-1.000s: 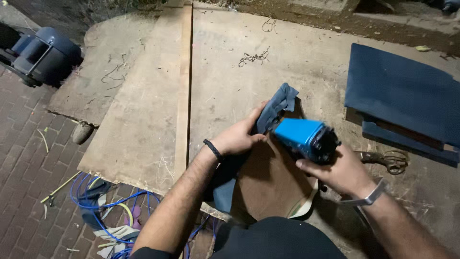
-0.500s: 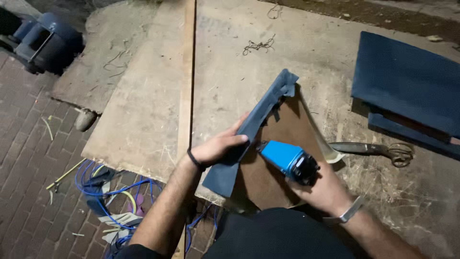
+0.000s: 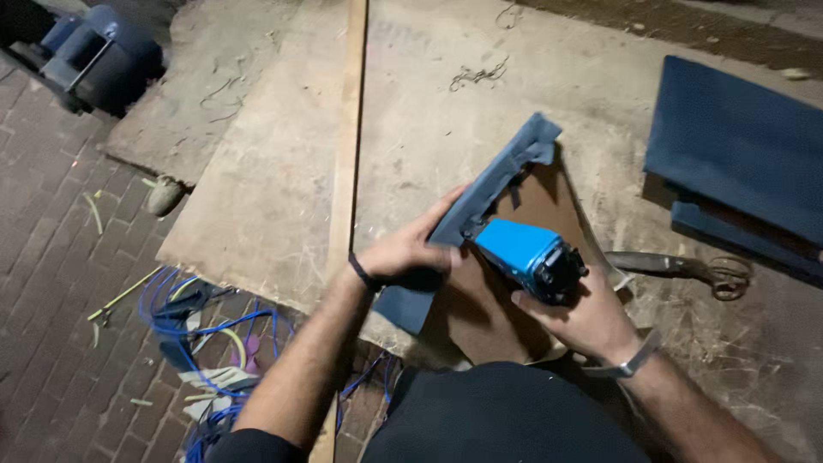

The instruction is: The person staples dark blue fabric onto rectangular wooden boards using a pneumatic staple gun. They fold the fabric edges over the board edges and secure them with staples, then flip the boards to work on the opposite side. The person handles multiple boards and fabric pieces, using scissors to trim excess fabric.

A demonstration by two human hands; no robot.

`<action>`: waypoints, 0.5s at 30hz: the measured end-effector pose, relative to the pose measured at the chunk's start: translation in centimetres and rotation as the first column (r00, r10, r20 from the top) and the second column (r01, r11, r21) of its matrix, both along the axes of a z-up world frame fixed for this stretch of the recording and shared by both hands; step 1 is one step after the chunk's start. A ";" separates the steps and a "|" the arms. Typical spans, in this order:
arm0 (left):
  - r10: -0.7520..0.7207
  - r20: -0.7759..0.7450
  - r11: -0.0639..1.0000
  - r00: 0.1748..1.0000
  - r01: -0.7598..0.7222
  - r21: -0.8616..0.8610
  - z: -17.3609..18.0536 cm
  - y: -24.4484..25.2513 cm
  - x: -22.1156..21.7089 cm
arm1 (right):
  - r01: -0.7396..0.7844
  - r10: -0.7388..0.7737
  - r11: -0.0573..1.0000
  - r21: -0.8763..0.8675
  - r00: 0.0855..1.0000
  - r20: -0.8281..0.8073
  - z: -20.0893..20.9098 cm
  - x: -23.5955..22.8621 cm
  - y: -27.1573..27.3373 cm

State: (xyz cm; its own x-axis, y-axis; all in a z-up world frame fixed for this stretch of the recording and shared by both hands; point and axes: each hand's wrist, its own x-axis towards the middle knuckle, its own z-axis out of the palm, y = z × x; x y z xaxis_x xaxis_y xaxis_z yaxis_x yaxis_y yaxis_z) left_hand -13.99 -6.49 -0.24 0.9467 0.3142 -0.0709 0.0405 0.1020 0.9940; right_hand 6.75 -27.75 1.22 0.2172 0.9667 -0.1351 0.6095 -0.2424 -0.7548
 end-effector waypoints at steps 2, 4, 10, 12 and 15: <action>0.048 0.143 0.970 0.989 -0.012 -0.242 -0.7 -0.2 -0.2 | -0.041 0.040 0.997 -0.059 0.999 -0.025 0.2 -0.9 -0.1; 0.094 0.185 0.953 0.978 -0.034 -0.302 -1.4 -0.4 0.2 | -0.029 0.022 0.977 -0.213 0.999 -0.035 0.8 -1.4 -0.7; 0.088 0.174 0.899 0.981 -0.003 -0.438 -3.0 0.3 0.1 | -0.096 0.090 0.994 -0.056 0.991 -0.097 0.4 -2.9 -1.6; 0.105 0.061 0.859 0.993 -0.060 -0.508 -4.3 0.6 0.0 | -0.091 0.083 0.994 -0.056 0.989 -0.124 -0.9 -2.5 -2.3; 0.173 -0.177 0.877 0.969 -0.234 -0.420 -6.9 2.0 -0.4 | 0.043 -0.057 0.992 -0.122 0.992 -0.114 -3.6 -0.9 -3.7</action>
State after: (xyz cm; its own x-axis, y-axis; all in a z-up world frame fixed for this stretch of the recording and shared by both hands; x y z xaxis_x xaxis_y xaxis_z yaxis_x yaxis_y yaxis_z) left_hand -14.39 -4.52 -7.19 0.8380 0.4077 -0.3626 0.0973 0.5423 0.8345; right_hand 5.89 -31.48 -2.36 0.2406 0.9307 -0.2756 0.5038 -0.3625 -0.7841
